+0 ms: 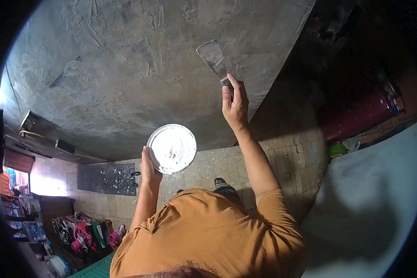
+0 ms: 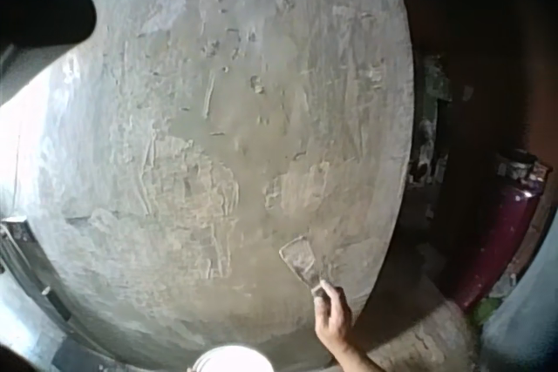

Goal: The person applies a white substance to a wall using a putty knife, frequently reloading the tool from a container held in the other hand.

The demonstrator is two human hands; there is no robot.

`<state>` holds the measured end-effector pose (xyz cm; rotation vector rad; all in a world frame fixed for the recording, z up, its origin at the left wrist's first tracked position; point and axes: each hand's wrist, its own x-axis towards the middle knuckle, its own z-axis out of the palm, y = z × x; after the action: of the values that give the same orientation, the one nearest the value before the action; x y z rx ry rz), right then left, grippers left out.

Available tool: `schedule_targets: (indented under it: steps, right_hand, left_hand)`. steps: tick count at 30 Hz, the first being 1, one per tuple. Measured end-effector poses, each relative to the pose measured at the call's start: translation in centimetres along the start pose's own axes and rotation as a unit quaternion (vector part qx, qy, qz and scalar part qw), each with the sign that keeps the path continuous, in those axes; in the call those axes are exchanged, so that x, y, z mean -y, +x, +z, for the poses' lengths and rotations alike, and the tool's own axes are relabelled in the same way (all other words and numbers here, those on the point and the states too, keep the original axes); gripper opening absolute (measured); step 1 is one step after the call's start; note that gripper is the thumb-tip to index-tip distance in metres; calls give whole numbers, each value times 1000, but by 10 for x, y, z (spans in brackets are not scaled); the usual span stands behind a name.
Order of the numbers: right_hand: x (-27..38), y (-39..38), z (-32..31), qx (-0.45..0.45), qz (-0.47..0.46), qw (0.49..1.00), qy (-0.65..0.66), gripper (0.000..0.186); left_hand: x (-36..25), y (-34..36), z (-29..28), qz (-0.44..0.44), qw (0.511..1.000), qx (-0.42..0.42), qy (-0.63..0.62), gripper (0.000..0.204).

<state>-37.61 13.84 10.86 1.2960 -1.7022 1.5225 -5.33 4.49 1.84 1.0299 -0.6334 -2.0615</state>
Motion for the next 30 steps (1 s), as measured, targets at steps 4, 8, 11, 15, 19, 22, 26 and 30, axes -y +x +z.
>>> schedule_targets:
  steps: [4,8,11,15,19,22,26,30]
  right_hand:
    - [3,3,18,5,-6,1000,24,34]
    - [9,9,28,-15,-14,1000,24,34]
    - [16,22,32,-38,-29,999,11,35]
    - [21,40,36,-44,-31,999,3,35]
    - [22,50,43,-42,-33,999,0,34]
    - [22,57,48,-50,-44,998,-7,34]
    - [24,64,52,-67,-46,997,-16,33]
    - [15,53,56,-67,-43,996,-40,33]
  left_hand:
    - [1,-1,-2,5,1000,2,2,62]
    - [-2,-9,-2,4,1000,-6,9,63]
    - [0,-4,-13,7,1000,4,-5,63]
    - [1,-2,-15,9,1000,-4,-13,62]
    - [0,-5,-13,9,1000,-12,-8,61]
    - [-1,-7,-12,10,1000,-12,-10,61]
    - [-3,-9,-9,12,1000,-14,-7,60]
    - [-3,-8,-11,5,1000,-21,-2,59]
